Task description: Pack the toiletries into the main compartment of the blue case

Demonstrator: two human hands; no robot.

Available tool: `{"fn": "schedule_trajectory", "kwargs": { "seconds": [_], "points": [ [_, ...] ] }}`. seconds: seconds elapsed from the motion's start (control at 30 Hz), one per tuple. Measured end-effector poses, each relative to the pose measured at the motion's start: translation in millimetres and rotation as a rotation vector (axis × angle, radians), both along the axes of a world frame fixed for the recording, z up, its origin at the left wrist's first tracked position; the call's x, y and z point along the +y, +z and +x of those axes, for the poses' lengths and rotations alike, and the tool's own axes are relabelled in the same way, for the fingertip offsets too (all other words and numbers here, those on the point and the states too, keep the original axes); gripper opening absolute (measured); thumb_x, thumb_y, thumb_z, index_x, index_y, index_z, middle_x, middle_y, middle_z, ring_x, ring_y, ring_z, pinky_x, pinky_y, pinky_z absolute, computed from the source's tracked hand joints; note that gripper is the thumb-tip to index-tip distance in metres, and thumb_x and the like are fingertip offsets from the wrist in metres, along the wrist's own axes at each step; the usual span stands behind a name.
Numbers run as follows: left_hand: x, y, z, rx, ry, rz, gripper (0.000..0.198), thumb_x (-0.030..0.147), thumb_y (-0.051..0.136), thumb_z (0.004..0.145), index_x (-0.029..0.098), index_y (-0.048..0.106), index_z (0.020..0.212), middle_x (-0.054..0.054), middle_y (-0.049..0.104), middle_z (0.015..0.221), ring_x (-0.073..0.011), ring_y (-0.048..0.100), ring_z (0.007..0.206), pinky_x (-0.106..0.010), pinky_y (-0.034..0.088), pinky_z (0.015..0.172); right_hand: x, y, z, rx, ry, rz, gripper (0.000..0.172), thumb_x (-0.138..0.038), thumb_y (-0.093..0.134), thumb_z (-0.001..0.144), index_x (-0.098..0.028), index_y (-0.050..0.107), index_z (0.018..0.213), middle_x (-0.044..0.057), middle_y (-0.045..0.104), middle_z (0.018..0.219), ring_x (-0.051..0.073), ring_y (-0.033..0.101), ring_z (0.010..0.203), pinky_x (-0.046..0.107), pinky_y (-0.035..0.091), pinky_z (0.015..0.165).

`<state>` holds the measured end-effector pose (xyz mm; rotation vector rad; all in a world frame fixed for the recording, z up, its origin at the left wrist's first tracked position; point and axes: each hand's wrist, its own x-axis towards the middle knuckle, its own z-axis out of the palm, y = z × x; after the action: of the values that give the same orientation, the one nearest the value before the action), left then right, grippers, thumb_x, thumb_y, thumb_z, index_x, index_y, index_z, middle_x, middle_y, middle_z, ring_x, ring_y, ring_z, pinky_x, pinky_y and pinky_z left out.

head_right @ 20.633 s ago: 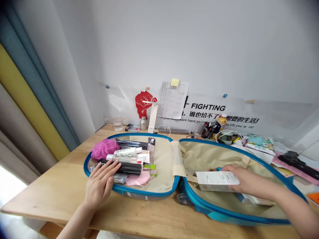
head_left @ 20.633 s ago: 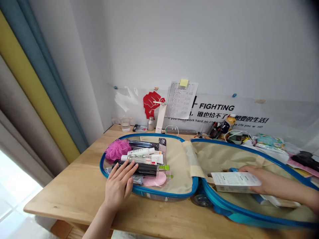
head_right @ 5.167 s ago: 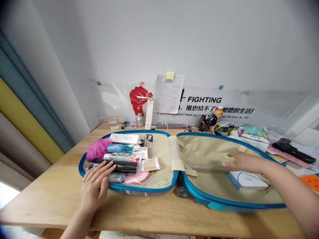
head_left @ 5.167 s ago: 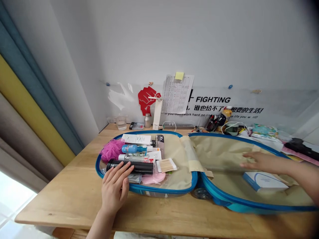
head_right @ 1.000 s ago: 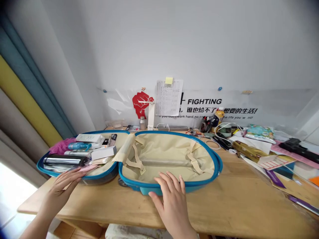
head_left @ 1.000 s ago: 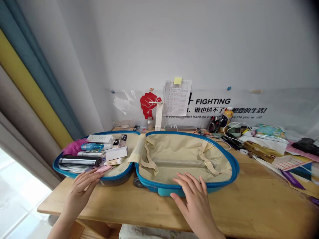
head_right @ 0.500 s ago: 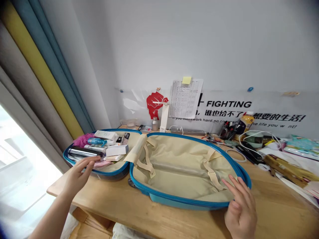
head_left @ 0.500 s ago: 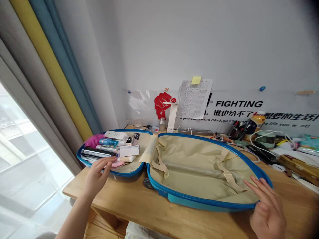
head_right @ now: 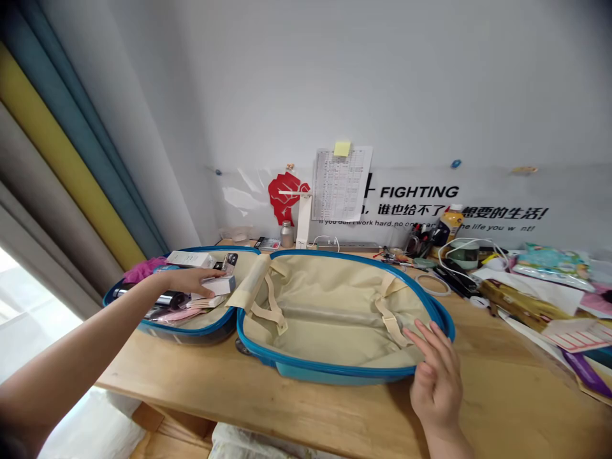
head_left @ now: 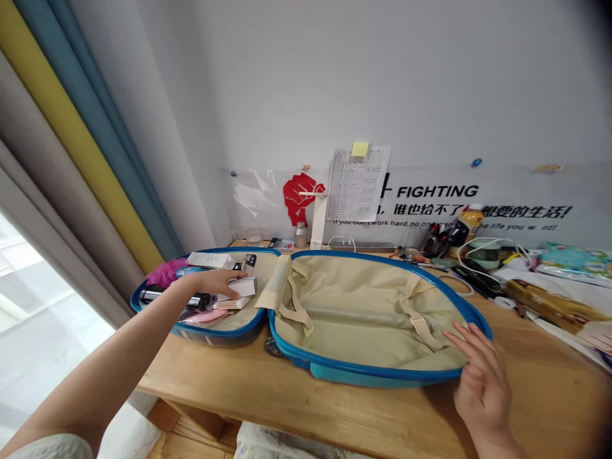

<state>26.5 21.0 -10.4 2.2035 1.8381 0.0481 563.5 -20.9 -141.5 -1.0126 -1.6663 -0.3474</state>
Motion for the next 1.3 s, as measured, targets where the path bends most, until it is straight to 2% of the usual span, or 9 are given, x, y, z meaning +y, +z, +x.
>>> {"fn": "schedule_trajectory", "kwargs": {
  "seconds": [0.13,0.23,0.37,0.47,0.57,0.7,0.83,1.03,1.3],
  "points": [
    [-3.1,-0.8,6.1,-0.013,-0.023,0.050,0.069,0.045,0.072,0.061,0.021,0.063,0.125,-0.011,0.070,0.119,-0.0311,0.067,0.106,-0.040,0.052,0.091,1.5,-2.7,0.9,-0.009,0.008,0.017,0.053,-0.046,0.022,0.099,-0.016,0.064,0.109,0.017,0.064,0.120,0.032,0.052,0.128,0.057,0.043,0.102],
    [-6.4,3.9,10.5,-0.021,-0.009,0.154,0.073,0.049,0.072,0.062,0.017,0.061,0.126,-0.014,0.067,0.124,-0.0339,0.064,0.111,-0.043,0.049,0.096,1.4,-4.1,1.2,-0.014,0.021,0.050,0.049,-0.041,0.024,0.099,-0.015,0.064,0.110,0.017,0.064,0.120,0.031,0.051,0.129,0.057,0.042,0.103],
    [-8.6,25.7,29.9,-0.047,0.001,0.290,0.081,0.061,0.046,0.082,0.004,0.044,0.140,-0.015,0.056,0.134,-0.0349,0.057,0.119,-0.043,0.044,0.101,1.3,-4.1,0.1,-0.002,0.024,0.043,0.049,-0.040,0.024,0.099,-0.016,0.065,0.109,0.017,0.064,0.120,0.031,0.050,0.130,0.057,0.043,0.103],
    [-9.9,45.6,75.2,-0.098,-0.055,0.322,0.080,0.059,0.060,0.077,0.017,0.040,0.143,-0.012,0.053,0.139,-0.0320,0.056,0.122,-0.042,0.045,0.102,2.4,-3.5,-1.2,0.018,0.045,0.075,0.046,-0.038,0.026,0.100,-0.017,0.065,0.110,0.016,0.065,0.119,0.030,0.051,0.129,0.056,0.043,0.103],
    [-12.3,52.2,147.6,-0.084,-0.215,0.167,0.078,0.055,0.063,0.078,0.019,0.039,0.143,-0.012,0.051,0.142,-0.0306,0.052,0.126,-0.040,0.044,0.104,3.3,-3.7,-1.6,0.042,0.073,0.094,0.044,-0.037,0.028,0.100,-0.017,0.066,0.111,0.015,0.066,0.119,0.030,0.052,0.128,0.055,0.042,0.102],
    [-12.2,31.9,247.8,0.070,-0.468,-0.087,0.077,0.044,0.066,0.076,0.019,0.038,0.143,-0.012,0.049,0.143,-0.0255,0.055,0.123,-0.034,0.043,0.104,2.4,-4.9,-1.2,0.053,0.088,0.079,0.045,-0.037,0.028,0.100,-0.018,0.066,0.112,0.015,0.065,0.121,0.030,0.051,0.128,0.056,0.041,0.103],
    [-1.0,-0.8,313.2,0.161,-0.507,-0.199,0.083,0.044,0.070,0.072,0.013,0.040,0.142,-0.016,0.050,0.141,-0.0262,0.056,0.121,-0.031,0.047,0.100,1.4,-5.2,-1.5,0.069,0.091,0.076,0.045,-0.037,0.029,0.100,-0.018,0.067,0.112,0.014,0.065,0.120,0.031,0.051,0.128,0.057,0.041,0.103],
    [15.0,-32.0,353.2,0.188,-0.449,-0.202,0.079,0.052,0.067,0.073,0.010,0.045,0.137,-0.018,0.052,0.138,-0.0278,0.059,0.118,-0.032,0.050,0.094,1.5,-5.1,-1.4,0.058,0.092,0.078,0.043,-0.033,0.029,0.099,-0.018,0.066,0.115,0.014,0.065,0.121,0.030,0.050,0.129,0.056,0.041,0.102],
    [15.0,-49.6,378.3,0.116,-0.477,-0.138,0.074,0.048,0.066,0.075,0.013,0.044,0.136,-0.017,0.052,0.138,-0.0287,0.049,0.127,-0.036,0.043,0.104,1.2,-5.5,-0.1,0.083,0.095,0.050,0.043,-0.035,0.030,0.099,-0.019,0.067,0.112,0.013,0.065,0.121,0.030,0.051,0.128,0.057,0.041,0.103]
  ]
}}
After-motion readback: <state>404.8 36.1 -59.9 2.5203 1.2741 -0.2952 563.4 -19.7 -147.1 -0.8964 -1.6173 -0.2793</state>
